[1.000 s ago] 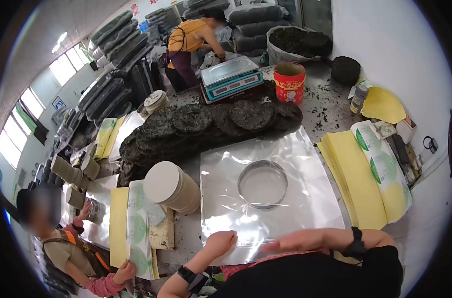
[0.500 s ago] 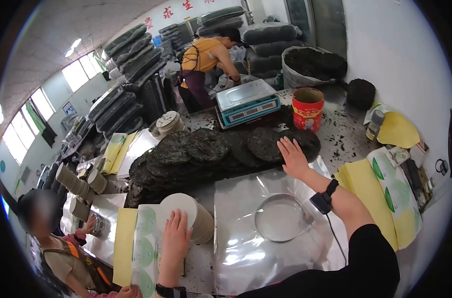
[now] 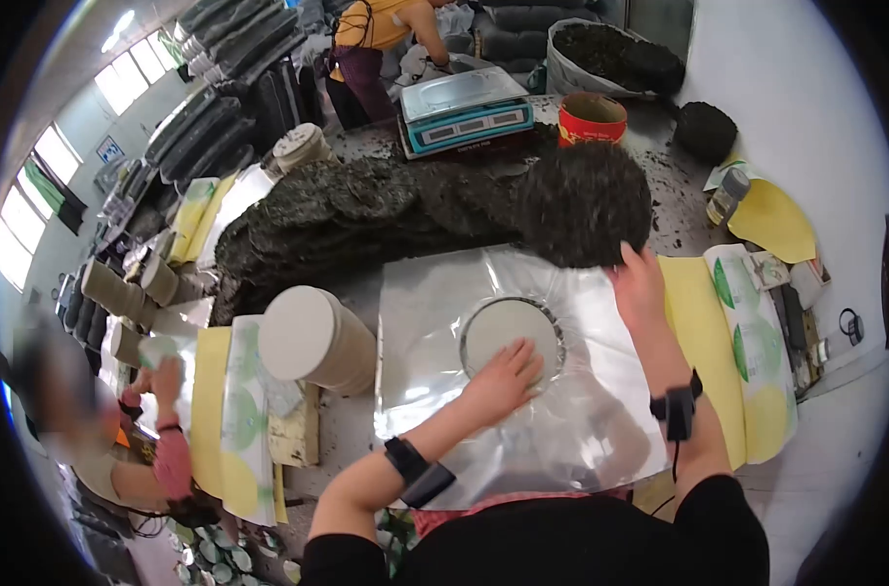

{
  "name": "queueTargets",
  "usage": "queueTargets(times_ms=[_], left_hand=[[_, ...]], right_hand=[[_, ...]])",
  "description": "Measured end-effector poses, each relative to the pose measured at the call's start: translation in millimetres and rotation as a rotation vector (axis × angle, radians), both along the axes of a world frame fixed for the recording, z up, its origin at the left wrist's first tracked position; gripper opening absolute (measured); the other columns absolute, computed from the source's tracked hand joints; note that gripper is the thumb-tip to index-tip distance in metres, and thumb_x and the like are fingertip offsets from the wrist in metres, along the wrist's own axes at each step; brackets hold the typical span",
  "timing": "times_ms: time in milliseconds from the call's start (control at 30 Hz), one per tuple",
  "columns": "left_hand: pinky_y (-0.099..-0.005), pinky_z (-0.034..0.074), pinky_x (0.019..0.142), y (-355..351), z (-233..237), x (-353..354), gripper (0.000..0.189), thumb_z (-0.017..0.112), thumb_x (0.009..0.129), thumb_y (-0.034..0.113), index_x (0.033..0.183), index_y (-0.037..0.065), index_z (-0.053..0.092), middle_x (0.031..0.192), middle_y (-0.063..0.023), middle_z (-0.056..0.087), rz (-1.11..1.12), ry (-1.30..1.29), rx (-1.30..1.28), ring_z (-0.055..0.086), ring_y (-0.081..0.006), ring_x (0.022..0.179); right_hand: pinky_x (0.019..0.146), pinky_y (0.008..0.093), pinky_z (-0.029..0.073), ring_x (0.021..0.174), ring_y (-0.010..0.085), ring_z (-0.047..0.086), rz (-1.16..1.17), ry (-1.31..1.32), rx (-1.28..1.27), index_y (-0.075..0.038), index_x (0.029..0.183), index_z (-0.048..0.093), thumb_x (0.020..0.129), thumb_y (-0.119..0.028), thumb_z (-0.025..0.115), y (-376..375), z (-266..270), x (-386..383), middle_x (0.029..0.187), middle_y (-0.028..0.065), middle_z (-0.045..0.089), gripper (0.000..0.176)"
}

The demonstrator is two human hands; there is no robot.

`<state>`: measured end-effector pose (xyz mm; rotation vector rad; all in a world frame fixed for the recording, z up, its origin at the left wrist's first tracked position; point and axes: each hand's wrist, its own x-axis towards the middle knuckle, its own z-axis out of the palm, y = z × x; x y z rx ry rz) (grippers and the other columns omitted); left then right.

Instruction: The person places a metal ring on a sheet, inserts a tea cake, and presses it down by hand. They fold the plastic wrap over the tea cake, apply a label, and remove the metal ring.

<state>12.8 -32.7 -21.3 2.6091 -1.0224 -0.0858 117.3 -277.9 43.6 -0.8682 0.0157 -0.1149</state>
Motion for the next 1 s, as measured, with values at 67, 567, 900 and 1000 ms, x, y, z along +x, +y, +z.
queueTargets(times_ms=[67,567,900,1000], left_hand=[[-0.0532,0.025,0.111,-7,14,21,0.059,0.055,0.09,0.032,0.143,0.011,0.038,0.151,-0.0175,0.028,0.027,-0.086,-0.022,0.027,-0.0337,0.14],[-0.057,0.032,0.104,8,-28,33,0.067,0.052,0.09,0.045,0.146,0.013,0.033,0.144,-0.0216,0.037,0.171,0.378,-0.129,0.037,-0.0351,0.132],[-0.0268,0.043,0.091,55,-1,-1,0.078,0.051,0.079,-0.005,0.151,0.012,0.025,0.108,-0.0074,0.054,0.543,0.64,-1.22,0.053,-0.0158,0.101],[-0.0262,0.042,0.091,63,22,8,0.079,0.044,0.079,-0.005,0.153,0.015,0.021,0.106,-0.0074,0.055,0.583,0.734,-1.233,0.053,-0.0167,0.1]], right_hand=[[0.097,0.0415,0.043,0.114,0.021,0.054,0.051,0.103,0.129,-0.008,0.129,0.047,0.094,-0.011,0.052,-17,-2,-36,0.127,0.0064,0.055,0.036],[0.108,0.0436,0.036,0.128,0.0278,0.047,0.017,-0.772,-1.304,-0.009,0.123,0.059,0.077,0.005,0.054,-4,26,-115,0.132,0.0134,0.053,0.049],[0.083,0.0416,0.041,0.091,0.0301,0.055,0.204,-0.672,-1.491,-0.009,0.087,0.061,0.073,-0.017,0.067,43,9,-102,0.092,0.0095,0.057,0.017],[0.086,0.0419,0.041,0.1,0.0318,0.049,-0.052,-0.597,-1.563,-0.008,0.091,0.058,0.073,-0.02,0.071,42,4,-90,0.105,0.0125,0.05,0.025]])
